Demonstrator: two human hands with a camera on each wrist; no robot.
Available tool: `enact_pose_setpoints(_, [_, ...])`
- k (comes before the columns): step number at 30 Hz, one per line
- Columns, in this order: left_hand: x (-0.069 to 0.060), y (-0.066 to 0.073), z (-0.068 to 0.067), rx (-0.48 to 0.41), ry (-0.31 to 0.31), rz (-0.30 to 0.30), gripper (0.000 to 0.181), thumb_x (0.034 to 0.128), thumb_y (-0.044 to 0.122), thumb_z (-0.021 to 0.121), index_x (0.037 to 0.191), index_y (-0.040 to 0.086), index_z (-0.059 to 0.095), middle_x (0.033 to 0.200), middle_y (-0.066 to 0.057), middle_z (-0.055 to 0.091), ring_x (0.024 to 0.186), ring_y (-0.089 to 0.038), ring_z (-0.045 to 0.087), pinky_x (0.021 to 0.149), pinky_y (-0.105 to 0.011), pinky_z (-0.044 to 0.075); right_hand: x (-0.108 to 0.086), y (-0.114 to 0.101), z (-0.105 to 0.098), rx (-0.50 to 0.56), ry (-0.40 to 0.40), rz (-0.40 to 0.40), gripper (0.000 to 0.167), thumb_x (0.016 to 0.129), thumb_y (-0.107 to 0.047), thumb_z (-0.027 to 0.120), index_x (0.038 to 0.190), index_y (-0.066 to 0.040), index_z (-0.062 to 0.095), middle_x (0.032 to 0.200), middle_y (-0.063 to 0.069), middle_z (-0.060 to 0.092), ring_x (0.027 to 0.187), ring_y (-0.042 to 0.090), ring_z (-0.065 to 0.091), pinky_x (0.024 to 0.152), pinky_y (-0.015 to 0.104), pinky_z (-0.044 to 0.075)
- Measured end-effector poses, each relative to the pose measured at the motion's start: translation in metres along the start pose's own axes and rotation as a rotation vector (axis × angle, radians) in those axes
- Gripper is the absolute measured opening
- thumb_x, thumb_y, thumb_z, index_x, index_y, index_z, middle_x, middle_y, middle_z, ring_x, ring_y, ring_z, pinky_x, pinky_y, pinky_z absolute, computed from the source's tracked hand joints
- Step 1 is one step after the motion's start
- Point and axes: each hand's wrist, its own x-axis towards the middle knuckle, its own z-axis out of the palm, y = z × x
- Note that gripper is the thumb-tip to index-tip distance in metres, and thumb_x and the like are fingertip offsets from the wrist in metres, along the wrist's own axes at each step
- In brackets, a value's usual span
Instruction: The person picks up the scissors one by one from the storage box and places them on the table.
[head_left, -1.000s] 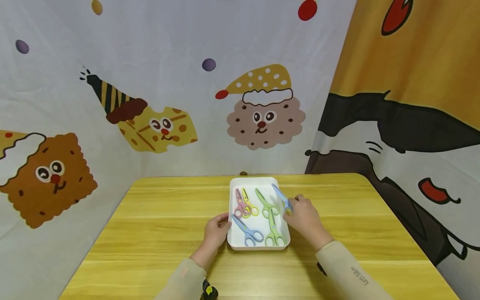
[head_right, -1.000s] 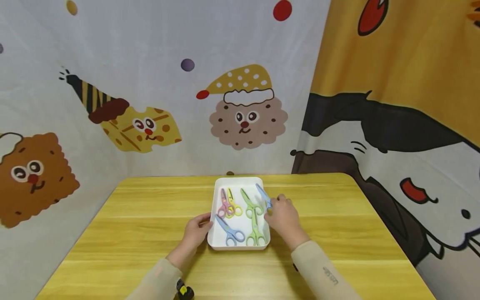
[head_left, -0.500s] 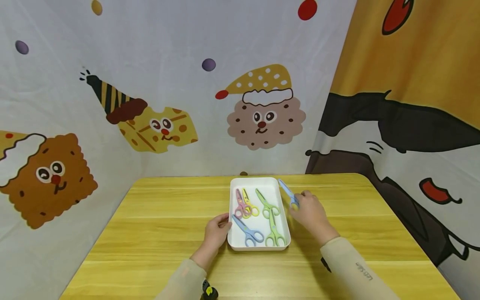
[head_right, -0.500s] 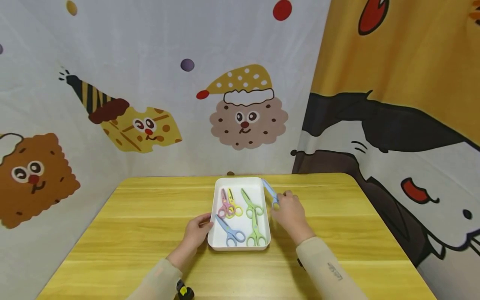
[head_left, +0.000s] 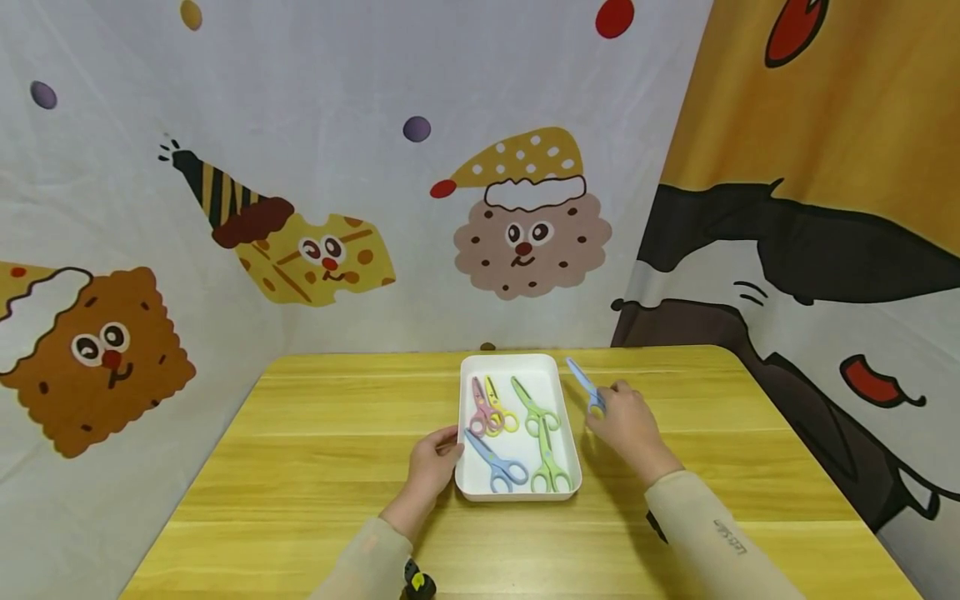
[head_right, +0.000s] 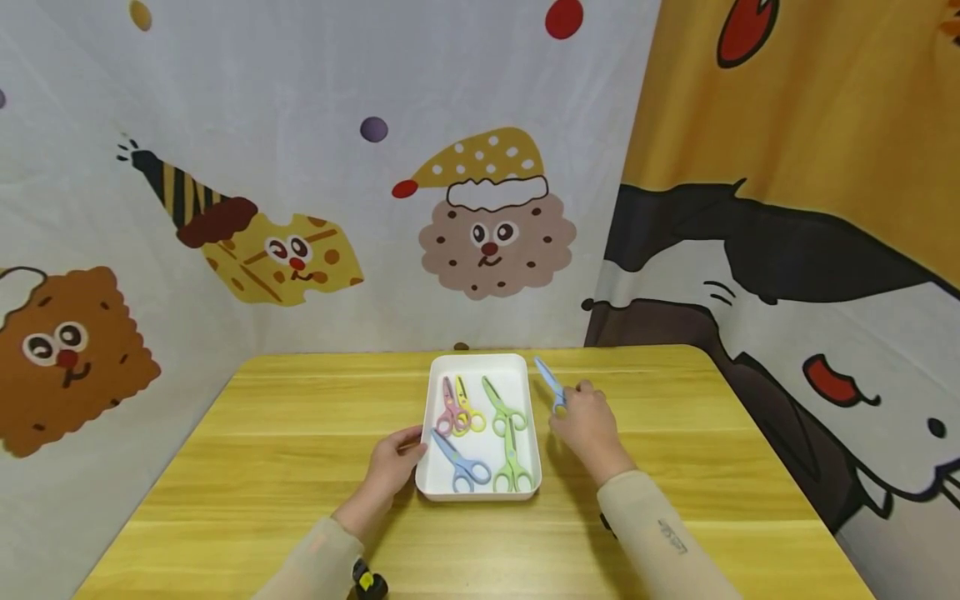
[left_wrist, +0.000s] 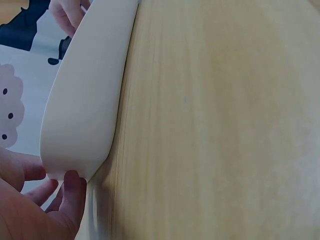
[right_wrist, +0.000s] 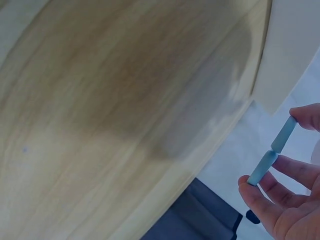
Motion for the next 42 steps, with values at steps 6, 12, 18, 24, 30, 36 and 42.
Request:
enact_pose_setpoints(6, [0.000, -0.001, 0.000, -0.003, -0.004, 0.015, 0.033, 0.0872, 0.002, 0.063, 0.119, -0.004, 0.062, 0.111, -0.021, 0.065, 0.098, -0.027, 0.064, 0.083, -0.032, 0.057, 0.003, 0.005, 0.004, -0.013, -0.050, 0.015, 0.038, 0.077, -0.022, 0.067, 0.105, 0.003, 0.065, 0.104, 0.025, 0.057, 0.080, 0.037, 0.055, 0.068, 0.051, 0.050])
enact_pose_setpoints(12, [0.000, -0.002, 0.001, -0.004, 0.003, 0.013, 0.032, 0.0874, 0.002, 0.062, 0.119, -0.003, 0.062, 0.111, -0.020, 0.065, 0.098, -0.027, 0.064, 0.083, -0.032, 0.057, 0.007, 0.011, 0.010, -0.023, -0.077, 0.028, 0.034, 0.076, -0.022, 0.066, 0.100, 0.002, 0.067, 0.102, 0.025, 0.058, 0.078, 0.036, 0.055, 0.067, 0.049, 0.051])
enact_pose_setpoints(18, [0.000, -0.002, 0.001, 0.004, 0.003, 0.010, 0.033, 0.0876, 0.002, 0.062, 0.120, -0.004, 0.061, 0.112, -0.021, 0.064, 0.100, -0.028, 0.064, 0.084, -0.033, 0.056, 0.008, 0.014, 0.014, -0.019, -0.139, 0.062, 0.030, 0.075, -0.020, 0.064, 0.096, 0.002, 0.067, 0.089, 0.017, 0.055, 0.069, 0.029, 0.051, 0.059, 0.042, 0.048])
enact_pose_setpoints(24, [0.000, -0.002, 0.000, 0.010, -0.001, 0.024, 0.033, 0.0874, 0.002, 0.062, 0.120, -0.004, 0.061, 0.111, -0.021, 0.065, 0.099, -0.028, 0.064, 0.084, -0.033, 0.056, 0.006, 0.016, 0.016, -0.021, -0.168, 0.080, 0.024, 0.074, -0.017, 0.063, 0.091, 0.000, 0.066, 0.087, 0.016, 0.053, 0.069, 0.028, 0.050, 0.059, 0.041, 0.047])
enact_pose_setpoints(30, [0.001, -0.003, 0.001, 0.005, 0.005, 0.024, 0.032, 0.0873, 0.002, 0.062, 0.119, -0.004, 0.062, 0.111, -0.021, 0.065, 0.099, -0.028, 0.064, 0.084, -0.032, 0.056, 0.007, 0.016, 0.018, -0.028, -0.197, 0.081, 0.026, 0.074, -0.018, 0.064, 0.091, 0.001, 0.065, 0.086, 0.016, 0.052, 0.069, 0.028, 0.049, 0.059, 0.041, 0.047])
enact_pose_setpoints(36, [0.001, -0.003, 0.001, 0.011, 0.008, 0.022, 0.032, 0.0875, 0.002, 0.062, 0.119, -0.002, 0.062, 0.111, -0.020, 0.065, 0.099, -0.027, 0.064, 0.083, -0.031, 0.057, 0.010, 0.017, 0.021, -0.036, -0.214, 0.080, 0.022, 0.073, -0.019, 0.065, 0.086, -0.001, 0.063, 0.084, 0.014, 0.051, 0.069, 0.028, 0.049, 0.059, 0.041, 0.046])
enact_pose_setpoints(42, [0.001, -0.004, 0.000, -0.001, 0.001, 0.018, 0.032, 0.0876, 0.002, 0.062, 0.119, -0.002, 0.062, 0.112, -0.020, 0.065, 0.099, -0.026, 0.064, 0.083, -0.031, 0.057, 0.011, 0.020, 0.026, -0.043, -0.217, 0.072, 0.020, 0.072, -0.019, 0.066, 0.083, -0.002, 0.062, 0.083, 0.014, 0.051, 0.069, 0.028, 0.049, 0.060, 0.042, 0.046])
